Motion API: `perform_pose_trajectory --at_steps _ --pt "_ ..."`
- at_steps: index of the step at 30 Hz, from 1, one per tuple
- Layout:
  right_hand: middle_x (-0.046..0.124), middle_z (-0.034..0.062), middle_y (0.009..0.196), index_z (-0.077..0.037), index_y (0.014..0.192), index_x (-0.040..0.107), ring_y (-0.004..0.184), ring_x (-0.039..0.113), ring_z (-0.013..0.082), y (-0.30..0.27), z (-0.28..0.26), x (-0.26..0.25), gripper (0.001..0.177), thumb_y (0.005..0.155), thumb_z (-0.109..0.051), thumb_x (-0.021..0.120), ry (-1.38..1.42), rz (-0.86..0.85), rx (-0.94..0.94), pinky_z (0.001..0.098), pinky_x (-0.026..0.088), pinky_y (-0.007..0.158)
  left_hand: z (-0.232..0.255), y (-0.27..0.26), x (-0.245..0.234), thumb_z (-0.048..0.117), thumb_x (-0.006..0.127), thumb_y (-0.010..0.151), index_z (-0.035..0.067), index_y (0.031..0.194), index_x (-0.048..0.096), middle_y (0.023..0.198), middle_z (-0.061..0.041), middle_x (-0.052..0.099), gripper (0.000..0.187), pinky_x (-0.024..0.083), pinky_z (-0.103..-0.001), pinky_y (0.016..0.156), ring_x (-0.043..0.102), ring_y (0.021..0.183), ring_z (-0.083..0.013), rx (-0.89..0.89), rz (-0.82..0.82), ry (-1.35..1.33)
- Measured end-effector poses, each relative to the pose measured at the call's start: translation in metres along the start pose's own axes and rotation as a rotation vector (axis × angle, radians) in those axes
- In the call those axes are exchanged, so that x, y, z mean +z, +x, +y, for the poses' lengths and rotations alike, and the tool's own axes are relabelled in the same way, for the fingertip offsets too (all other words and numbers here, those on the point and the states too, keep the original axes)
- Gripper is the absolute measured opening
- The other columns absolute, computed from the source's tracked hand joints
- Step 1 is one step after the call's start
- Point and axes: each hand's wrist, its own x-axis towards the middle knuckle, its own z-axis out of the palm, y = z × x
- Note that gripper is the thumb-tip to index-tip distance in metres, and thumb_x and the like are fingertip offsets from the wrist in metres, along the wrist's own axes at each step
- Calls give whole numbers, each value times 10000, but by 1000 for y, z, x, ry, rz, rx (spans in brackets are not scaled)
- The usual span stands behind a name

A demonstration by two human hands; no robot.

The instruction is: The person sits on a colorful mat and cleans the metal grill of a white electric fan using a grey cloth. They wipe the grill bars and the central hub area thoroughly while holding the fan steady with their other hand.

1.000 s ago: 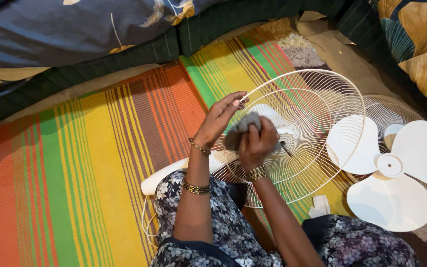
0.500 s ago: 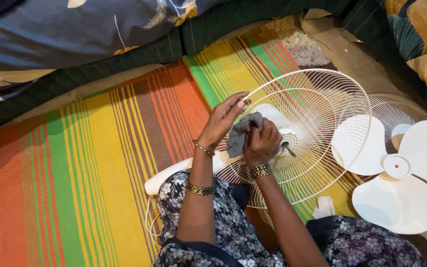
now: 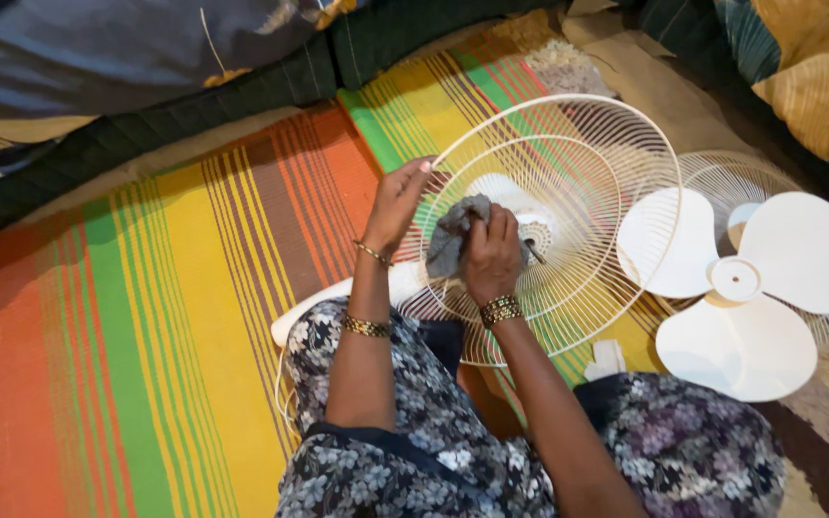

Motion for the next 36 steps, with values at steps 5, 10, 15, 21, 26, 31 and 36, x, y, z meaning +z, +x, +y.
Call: perform_pose_trajectory --at_steps 5,10,15,21,26,31,36 --pt "582 205 1220 38 1007 651 1142 575 377 -21 10 -12 191 823 -12 648 -15 -106 -75 469 510 915 -7 -12 -6 518 490 1029 -20 1196 710 964 -116 763 605 553 -302 799 701 868 -160 -94 3 -1" --pt "588 176 1217 -10 975 652 1171 573 347 -66 12 -17 201 788 -76 614 -78 -182 -181 420 529 870 -13 -21 -12 634 448 1003 -36 1150 722 969 -137 771 738 559 -308 781 709 865 -180 -106 -22 12" --pt "594 142 1182 -30 960 650 1177 578 312 -108 20 -16 141 845 -90 597 -42 -273 -78 427 534 830 -26 -28 -15 624 460 987 -20 1102 712 908 -153 783 702 583 -324 754 757 830 -200 -102 43 -7" --pt "588 145 1169 -50 1008 668 1131 583 326 -151 37 -12 174 845 -79 614 -3 -304 -28 421 534 800 -48 -41 -15 613 470 1006 -36 998 730 858 -149 776 699 597 -311 715 749 771 -192 -57 137 -35" --pt "596 127 1082 -103 982 730 1054 597 339 -164 65 -12 226 762 -73 689 116 -343 68 439 538 789 -27 -59 -2 593 485 993 10 960 747 826 -130 784 640 601 -356 720 762 761 -210 -128 336 118" --pt "672 111 963 -93 958 779 866 664 302 -177 112 -17 163 798 -69 754 279 -182 305 414 546 758 13 -91 56 368 569 989 21 1364 538 1461 -319 514 512 385 -561 1117 478 1376 -389 279 1229 1216" --pt "704 -14 861 9 1036 735 741 643 89 -171 126 -54 165 872 -1 723 958 -27 849 261 529 667 21 -150 127 177 653 916 21 1458 414 1568 -264 374 612 274 -577 1256 340 1489 -423 489 593 783"
